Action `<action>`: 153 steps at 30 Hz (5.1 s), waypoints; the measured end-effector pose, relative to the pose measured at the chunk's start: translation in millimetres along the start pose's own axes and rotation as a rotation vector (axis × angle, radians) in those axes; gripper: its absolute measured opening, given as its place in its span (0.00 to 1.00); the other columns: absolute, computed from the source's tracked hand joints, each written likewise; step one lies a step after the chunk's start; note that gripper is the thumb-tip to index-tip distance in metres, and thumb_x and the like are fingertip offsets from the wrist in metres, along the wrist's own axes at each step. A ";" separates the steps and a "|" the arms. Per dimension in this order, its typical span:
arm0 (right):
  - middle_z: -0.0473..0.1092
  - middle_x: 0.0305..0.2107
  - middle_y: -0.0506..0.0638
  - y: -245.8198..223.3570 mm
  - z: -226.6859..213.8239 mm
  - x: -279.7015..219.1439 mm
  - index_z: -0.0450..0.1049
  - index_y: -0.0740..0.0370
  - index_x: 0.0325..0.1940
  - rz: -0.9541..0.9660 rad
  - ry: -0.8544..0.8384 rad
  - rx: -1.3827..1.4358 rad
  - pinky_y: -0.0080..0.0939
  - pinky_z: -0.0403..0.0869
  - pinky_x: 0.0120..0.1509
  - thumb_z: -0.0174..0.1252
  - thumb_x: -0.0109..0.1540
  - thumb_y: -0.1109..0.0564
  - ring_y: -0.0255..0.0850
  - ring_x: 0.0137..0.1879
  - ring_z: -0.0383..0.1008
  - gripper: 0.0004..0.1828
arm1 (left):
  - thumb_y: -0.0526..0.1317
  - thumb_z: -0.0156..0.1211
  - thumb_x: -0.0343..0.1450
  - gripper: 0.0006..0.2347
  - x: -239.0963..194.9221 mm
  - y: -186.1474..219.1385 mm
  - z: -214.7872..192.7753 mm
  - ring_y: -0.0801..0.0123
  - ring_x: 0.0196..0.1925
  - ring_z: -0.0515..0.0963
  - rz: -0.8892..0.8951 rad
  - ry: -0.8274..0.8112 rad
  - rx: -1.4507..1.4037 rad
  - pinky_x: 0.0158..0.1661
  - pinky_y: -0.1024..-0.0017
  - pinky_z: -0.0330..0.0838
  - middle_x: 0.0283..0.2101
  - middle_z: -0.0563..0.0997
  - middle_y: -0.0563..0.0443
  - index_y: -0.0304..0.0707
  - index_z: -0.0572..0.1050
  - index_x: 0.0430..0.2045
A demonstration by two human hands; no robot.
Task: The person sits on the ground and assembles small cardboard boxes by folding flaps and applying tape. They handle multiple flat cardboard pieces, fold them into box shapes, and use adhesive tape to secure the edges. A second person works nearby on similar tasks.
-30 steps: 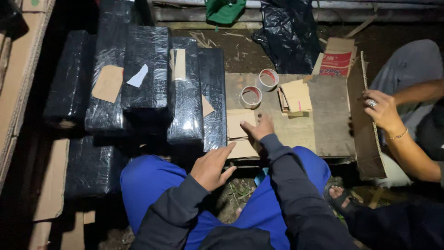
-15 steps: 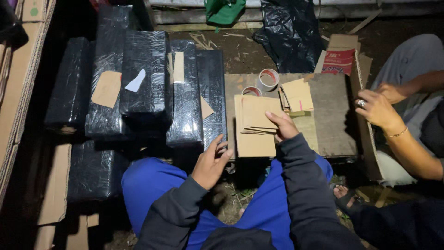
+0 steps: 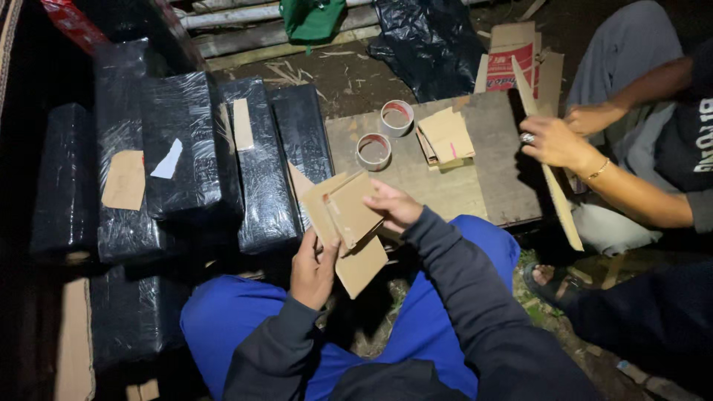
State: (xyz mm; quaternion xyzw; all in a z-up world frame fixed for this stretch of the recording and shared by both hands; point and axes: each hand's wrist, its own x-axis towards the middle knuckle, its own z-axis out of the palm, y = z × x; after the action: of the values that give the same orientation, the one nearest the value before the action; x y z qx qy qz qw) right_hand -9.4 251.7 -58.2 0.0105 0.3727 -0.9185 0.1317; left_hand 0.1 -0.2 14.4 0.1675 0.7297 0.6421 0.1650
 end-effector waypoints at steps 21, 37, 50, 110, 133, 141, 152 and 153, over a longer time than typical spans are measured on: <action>0.64 0.53 0.56 -21.3 44.3 -23.5 0.44 0.46 0.80 -0.160 0.103 -0.193 0.43 0.69 0.57 0.57 0.65 0.66 0.42 0.55 0.68 0.44 | 0.38 0.69 0.67 0.13 4.1 56.7 -9.2 0.46 0.47 0.79 0.422 0.160 0.317 0.47 0.62 0.74 0.47 0.77 0.35 0.28 0.78 0.39; 0.74 0.41 0.50 -77.4 -89.4 -42.7 0.66 0.60 0.59 -0.641 0.849 -0.191 0.34 0.71 0.34 0.53 0.69 0.59 0.35 0.37 0.75 0.13 | 0.35 0.59 0.77 0.09 84.6 109.6 -62.3 0.58 0.49 0.82 0.572 0.175 0.223 0.52 0.66 0.74 0.48 0.81 0.39 0.27 0.77 0.48; 0.60 0.59 0.68 -78.2 -155.4 -32.9 0.59 0.62 0.68 -0.467 1.550 -1.622 0.68 0.62 0.63 0.72 0.56 0.47 0.66 0.61 0.58 0.43 | 0.34 0.58 0.77 0.08 70.0 97.9 -63.9 0.57 0.50 0.82 0.606 0.164 0.204 0.52 0.69 0.73 0.49 0.80 0.39 0.26 0.79 0.46; 0.58 0.70 0.64 -96.7 39.2 2.4 0.57 0.62 0.74 -0.933 0.333 -1.462 0.56 0.57 0.81 0.78 0.49 0.41 0.63 0.77 0.57 0.57 | 0.35 0.58 0.75 0.08 79.3 75.0 -55.1 0.54 0.40 0.83 0.480 0.152 0.287 0.41 0.67 0.75 0.39 0.81 0.39 0.27 0.80 0.38; 0.71 0.54 0.63 -136.9 -57.8 -22.9 0.70 0.63 0.61 -0.549 0.897 -0.642 0.57 0.71 0.62 0.62 0.60 0.38 0.58 0.60 0.71 0.34 | 0.37 0.55 0.77 0.09 80.9 75.1 -48.0 0.52 0.34 0.80 0.453 0.167 0.337 0.37 0.64 0.72 0.32 0.78 0.39 0.26 0.79 0.35; 0.73 0.52 0.57 -140.4 -82.9 -44.6 0.67 0.62 0.65 -0.524 0.496 -0.097 0.52 0.78 0.51 0.58 0.61 0.48 0.50 0.55 0.77 0.30 | 0.37 0.55 0.77 0.10 80.2 77.1 -50.3 0.51 0.34 0.80 0.476 0.140 0.345 0.36 0.63 0.72 0.32 0.77 0.39 0.27 0.79 0.36; 0.60 0.60 0.69 -106.4 -167.5 -24.9 0.55 0.55 0.71 -0.212 1.581 -1.479 0.70 0.58 0.65 0.80 0.48 0.36 0.66 0.69 0.56 0.58 | 0.39 0.55 0.77 0.11 77.7 77.8 -49.3 0.52 0.33 0.80 0.400 0.143 0.323 0.36 0.63 0.72 0.31 0.77 0.39 0.26 0.79 0.35; 0.59 0.63 0.67 -106.2 -153.7 -19.9 0.53 0.52 0.73 -0.121 1.538 -1.468 0.70 0.56 0.67 0.78 0.47 0.33 0.64 0.71 0.55 0.60 | 0.39 0.54 0.78 0.11 78.2 78.3 -50.1 0.52 0.33 0.80 0.409 0.149 0.329 0.36 0.63 0.72 0.31 0.77 0.39 0.26 0.79 0.35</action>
State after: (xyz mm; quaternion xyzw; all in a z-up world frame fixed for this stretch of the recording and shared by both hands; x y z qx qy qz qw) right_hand -28.8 435.0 -94.4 0.4876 0.8180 -0.2204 -0.2109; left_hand -89.8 0.7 96.1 0.2882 0.7854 0.5454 -0.0514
